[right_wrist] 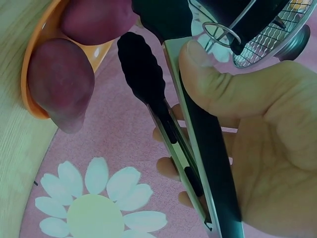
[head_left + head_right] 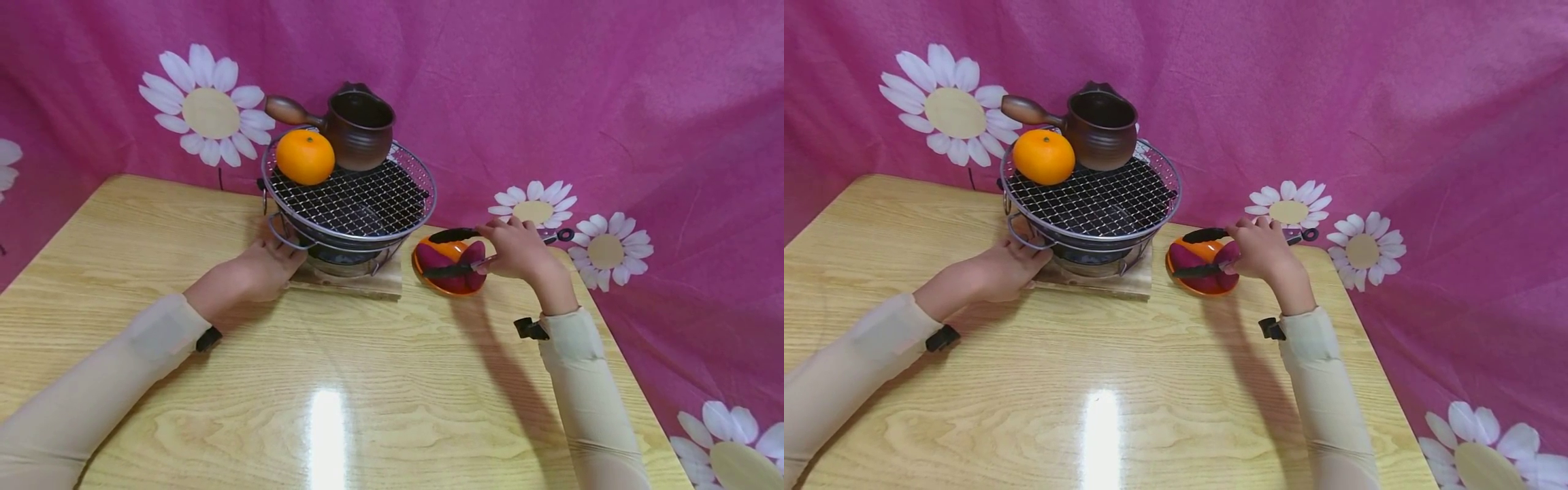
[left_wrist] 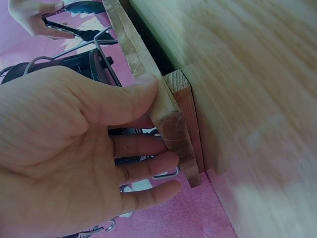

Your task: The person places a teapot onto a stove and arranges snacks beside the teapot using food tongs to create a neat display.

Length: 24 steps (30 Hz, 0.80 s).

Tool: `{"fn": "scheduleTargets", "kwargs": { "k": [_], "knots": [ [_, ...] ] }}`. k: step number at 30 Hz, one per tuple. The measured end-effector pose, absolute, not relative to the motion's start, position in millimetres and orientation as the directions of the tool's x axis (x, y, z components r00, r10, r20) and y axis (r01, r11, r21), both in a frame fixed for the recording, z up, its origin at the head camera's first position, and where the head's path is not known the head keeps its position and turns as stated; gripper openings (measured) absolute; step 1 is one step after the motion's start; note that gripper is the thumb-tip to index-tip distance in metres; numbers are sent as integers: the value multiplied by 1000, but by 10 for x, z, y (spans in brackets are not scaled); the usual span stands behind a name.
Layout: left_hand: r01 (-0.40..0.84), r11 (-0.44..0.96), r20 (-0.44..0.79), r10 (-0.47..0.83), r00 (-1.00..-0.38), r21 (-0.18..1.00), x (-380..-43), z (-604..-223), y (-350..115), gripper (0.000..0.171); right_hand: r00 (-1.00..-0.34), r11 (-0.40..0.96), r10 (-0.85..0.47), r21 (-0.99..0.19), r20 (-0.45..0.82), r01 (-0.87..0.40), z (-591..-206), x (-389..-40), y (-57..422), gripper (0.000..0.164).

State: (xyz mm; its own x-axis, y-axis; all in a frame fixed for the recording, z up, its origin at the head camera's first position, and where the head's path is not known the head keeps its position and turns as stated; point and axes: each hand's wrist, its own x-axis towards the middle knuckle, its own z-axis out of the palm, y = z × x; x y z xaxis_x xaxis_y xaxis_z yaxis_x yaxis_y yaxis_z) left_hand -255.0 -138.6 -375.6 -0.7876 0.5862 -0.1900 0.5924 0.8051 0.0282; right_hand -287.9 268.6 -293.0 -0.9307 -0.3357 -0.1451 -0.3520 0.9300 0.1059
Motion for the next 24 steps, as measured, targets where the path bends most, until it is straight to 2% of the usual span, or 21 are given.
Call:
{"fn": "scheduleTargets", "kwargs": {
  "k": [14, 24],
  "knots": [
    [580, 814, -179, 577, -796, 44, -2550, -3776, -1380, 54, -930, 925, -341, 127, -141, -358, -2955, -2848, 2653, 70],
    [585, 810, -163, 582, -797, 33, -2551, -3776, -1368, 56, -933, 937, -332, 63, -140, -343, -3054, -2858, 2653, 67]
  ]
}}
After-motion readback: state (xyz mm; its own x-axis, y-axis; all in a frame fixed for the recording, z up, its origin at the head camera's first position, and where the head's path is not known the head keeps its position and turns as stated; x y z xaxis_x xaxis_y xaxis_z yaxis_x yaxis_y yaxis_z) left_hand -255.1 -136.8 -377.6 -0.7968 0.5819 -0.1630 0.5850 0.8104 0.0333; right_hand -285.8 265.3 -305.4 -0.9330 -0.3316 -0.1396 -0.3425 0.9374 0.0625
